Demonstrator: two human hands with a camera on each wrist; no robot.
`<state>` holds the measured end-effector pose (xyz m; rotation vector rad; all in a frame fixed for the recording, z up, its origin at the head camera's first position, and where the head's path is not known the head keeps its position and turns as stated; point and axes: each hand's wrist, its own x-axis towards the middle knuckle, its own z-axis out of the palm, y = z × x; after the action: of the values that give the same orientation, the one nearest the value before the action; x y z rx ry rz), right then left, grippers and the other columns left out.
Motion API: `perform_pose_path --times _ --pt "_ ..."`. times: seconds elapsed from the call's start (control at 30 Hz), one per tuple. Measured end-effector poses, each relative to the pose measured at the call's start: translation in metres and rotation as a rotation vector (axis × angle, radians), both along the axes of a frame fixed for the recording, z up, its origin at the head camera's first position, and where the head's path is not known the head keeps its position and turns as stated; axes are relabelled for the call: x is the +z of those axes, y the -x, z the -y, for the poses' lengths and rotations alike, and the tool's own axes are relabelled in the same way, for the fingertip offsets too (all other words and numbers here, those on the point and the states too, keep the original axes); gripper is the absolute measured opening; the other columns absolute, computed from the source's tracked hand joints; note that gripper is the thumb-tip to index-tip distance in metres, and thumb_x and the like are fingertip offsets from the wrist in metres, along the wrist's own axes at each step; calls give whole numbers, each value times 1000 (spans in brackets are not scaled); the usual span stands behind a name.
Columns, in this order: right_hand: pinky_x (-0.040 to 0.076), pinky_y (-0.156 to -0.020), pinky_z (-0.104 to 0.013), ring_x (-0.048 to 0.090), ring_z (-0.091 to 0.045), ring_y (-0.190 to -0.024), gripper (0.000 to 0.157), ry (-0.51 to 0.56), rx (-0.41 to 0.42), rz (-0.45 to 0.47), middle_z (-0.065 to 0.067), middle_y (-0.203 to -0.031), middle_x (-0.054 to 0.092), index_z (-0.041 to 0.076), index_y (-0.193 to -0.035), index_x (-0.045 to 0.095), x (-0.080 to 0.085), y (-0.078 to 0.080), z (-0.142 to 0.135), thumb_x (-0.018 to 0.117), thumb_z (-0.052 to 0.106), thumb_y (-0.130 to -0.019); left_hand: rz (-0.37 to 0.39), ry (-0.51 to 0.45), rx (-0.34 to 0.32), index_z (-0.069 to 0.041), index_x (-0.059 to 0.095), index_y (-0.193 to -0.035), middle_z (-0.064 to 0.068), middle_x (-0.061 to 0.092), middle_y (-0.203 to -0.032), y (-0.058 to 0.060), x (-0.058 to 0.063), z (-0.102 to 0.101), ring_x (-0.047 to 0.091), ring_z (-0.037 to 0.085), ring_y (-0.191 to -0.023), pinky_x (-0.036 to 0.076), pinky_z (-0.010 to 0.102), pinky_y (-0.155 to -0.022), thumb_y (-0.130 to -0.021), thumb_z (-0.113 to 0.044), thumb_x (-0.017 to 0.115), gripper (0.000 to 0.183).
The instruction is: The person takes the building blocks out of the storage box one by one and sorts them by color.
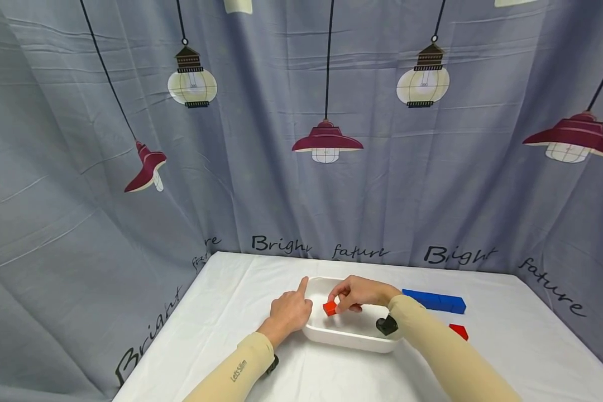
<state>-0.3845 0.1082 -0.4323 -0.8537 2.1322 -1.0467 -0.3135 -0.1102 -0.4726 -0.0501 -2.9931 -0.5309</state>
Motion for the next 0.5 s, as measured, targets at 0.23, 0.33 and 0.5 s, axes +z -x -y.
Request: perform_pose_path --times 0.23,0.33,0.5 --pt "40 -56 -24 43 -11 -49 24 -14 -32 -52 1 -62 52 12 -107 75 17 -2 -17 78 14 -84 -20 -7 -9 -18 34 -157 13 72 -115 2 0 1 69 30 -101 53 51 -77 -98 -30 49 62" --pt "42 -58 -25 43 -12 -49 23 -19 -31 -62 1 -62 51 13 -108 75 23 -4 -23 78 16 -85 -19 -12 -9 -18 34 -157 14 72 -116 1 0 2 69 31 -102 53 52 -78 -98 -29 49 62" --pt "42 -62 -26 43 -12 -50 22 -31 -41 -81 1 -63 50 12 -108 75 30 -5 -38 77 18 -86 -14 -19 -24 -16 34 -157 16 72 -116 0 0 3 69 32 -101 53 52 -77 -99 -29 49 62"
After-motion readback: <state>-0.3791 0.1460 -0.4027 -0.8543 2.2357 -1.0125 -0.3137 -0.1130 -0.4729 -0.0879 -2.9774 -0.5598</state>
